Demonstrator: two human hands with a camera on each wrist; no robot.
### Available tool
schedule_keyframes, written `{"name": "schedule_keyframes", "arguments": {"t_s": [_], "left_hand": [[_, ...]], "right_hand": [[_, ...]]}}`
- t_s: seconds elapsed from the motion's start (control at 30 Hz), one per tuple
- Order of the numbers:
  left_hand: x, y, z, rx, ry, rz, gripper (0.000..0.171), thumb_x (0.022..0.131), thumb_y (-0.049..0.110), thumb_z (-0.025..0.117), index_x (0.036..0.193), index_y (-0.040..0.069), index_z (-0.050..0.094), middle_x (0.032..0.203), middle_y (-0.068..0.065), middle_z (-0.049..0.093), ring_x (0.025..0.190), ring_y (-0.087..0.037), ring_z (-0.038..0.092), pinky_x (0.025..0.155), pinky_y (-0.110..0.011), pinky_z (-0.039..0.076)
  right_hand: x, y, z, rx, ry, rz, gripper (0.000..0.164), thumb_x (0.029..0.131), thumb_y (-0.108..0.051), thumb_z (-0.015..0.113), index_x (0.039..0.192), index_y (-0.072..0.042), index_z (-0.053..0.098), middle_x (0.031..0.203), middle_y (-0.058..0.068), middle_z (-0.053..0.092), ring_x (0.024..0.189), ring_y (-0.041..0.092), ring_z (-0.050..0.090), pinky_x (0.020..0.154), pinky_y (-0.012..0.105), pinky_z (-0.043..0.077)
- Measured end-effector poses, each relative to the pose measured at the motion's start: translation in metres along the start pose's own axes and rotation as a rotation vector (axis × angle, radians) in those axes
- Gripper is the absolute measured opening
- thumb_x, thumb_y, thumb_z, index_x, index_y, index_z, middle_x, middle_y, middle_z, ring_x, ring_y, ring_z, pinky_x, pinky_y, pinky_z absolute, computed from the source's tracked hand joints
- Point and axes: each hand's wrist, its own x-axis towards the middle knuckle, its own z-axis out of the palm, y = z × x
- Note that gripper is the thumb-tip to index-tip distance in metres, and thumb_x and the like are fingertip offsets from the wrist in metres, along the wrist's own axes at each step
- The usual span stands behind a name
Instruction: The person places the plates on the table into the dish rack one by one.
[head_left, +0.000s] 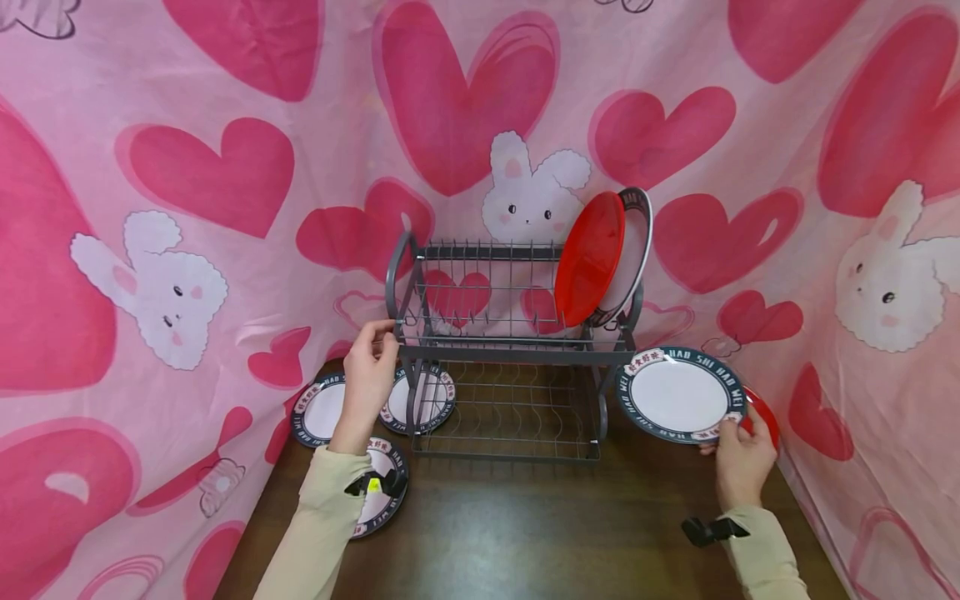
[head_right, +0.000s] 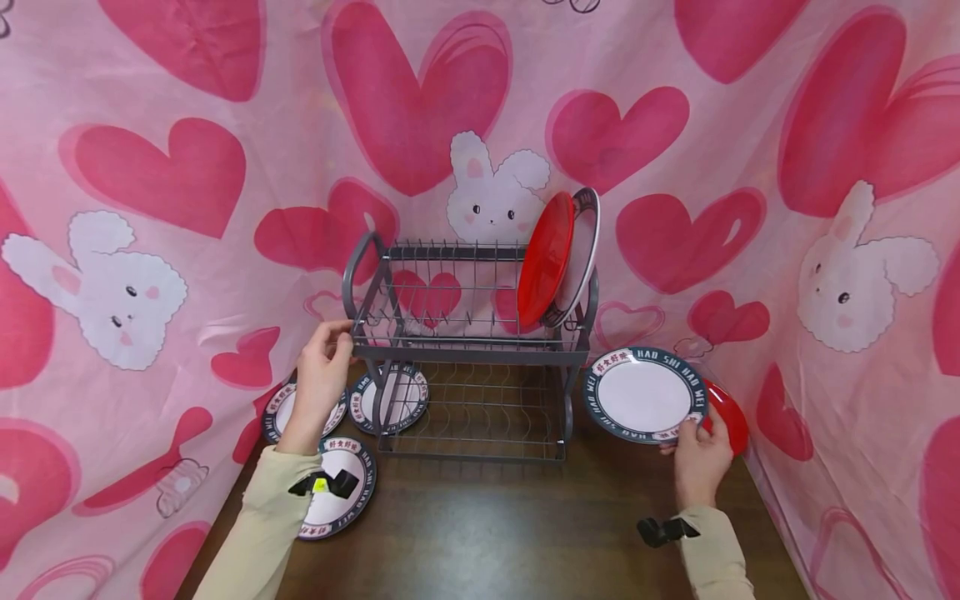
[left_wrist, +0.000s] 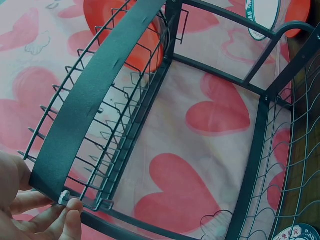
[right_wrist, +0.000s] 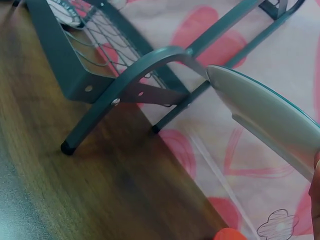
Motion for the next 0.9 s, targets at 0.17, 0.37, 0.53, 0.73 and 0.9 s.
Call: {"name": "schedule_keyframes", "arguments": {"t_s": [0.17,0.37,0.53,0.73,0.9], "left_hand": [[0.000,0.000,-0.001,0.001,-0.001,-0.001,0.031,0.108,0.013,0.050,0.134,0.002,0.063,0.118,-0.019,0.069,0.100,-0.032,0.068,0.087,-0.051,0.060],[0.000,0.000,0.000,-0.006,0.000,0.006,0.031,0.108,0.013,0.050,0.134,0.002,0.063,0.118,-0.019,0.069,0.100,-0.032,0.068,0.087,-0.053,0.059],[0.000,0.000,0.001,-0.005,0.009,0.010,0.031,0.107,0.013,0.050,0.133,0.002,0.064,0.117,-0.019,0.069,0.099,-0.032,0.069,0.086,-0.053,0.059],[0.000,0.000,0.001,-0.004,0.009,0.008,0.031,0.108,0.013,0.051,0.133,0.002,0.064,0.117,-0.019,0.069,0.100,-0.032,0.068,0.086,-0.052,0.059],[-0.001,0.001,0.000,-0.006,0.001,0.006,0.031,0.108,0.012,0.050,0.134,0.001,0.063,0.118,-0.019,0.069,0.101,-0.032,0.068,0.087,-0.053,0.059]], "right_hand": [[-0.003,-0.006,-0.002,0.034,0.006,0.023,0.055,0.102,-0.010,0.057,0.157,-0.008,0.046,0.077,-0.009,0.070,0.043,0.010,0.057,0.046,0.017,0.050],[-0.008,-0.014,-0.005,0.083,0.021,0.070,0.054,0.103,-0.009,0.058,0.156,-0.010,0.047,0.081,-0.009,0.073,0.045,0.011,0.059,0.047,0.017,0.051],[-0.011,-0.021,-0.009,0.091,0.028,0.086,0.055,0.103,-0.012,0.058,0.157,-0.012,0.046,0.082,-0.009,0.073,0.046,0.011,0.060,0.048,0.018,0.051],[-0.016,-0.030,-0.011,0.107,0.033,0.053,0.055,0.103,-0.010,0.057,0.156,-0.011,0.047,0.081,-0.007,0.072,0.045,0.011,0.059,0.045,0.018,0.050],[-0.020,-0.038,-0.012,0.144,0.038,0.045,0.053,0.102,-0.009,0.059,0.154,-0.012,0.050,0.087,-0.007,0.074,0.046,0.012,0.059,0.045,0.019,0.050]]}}
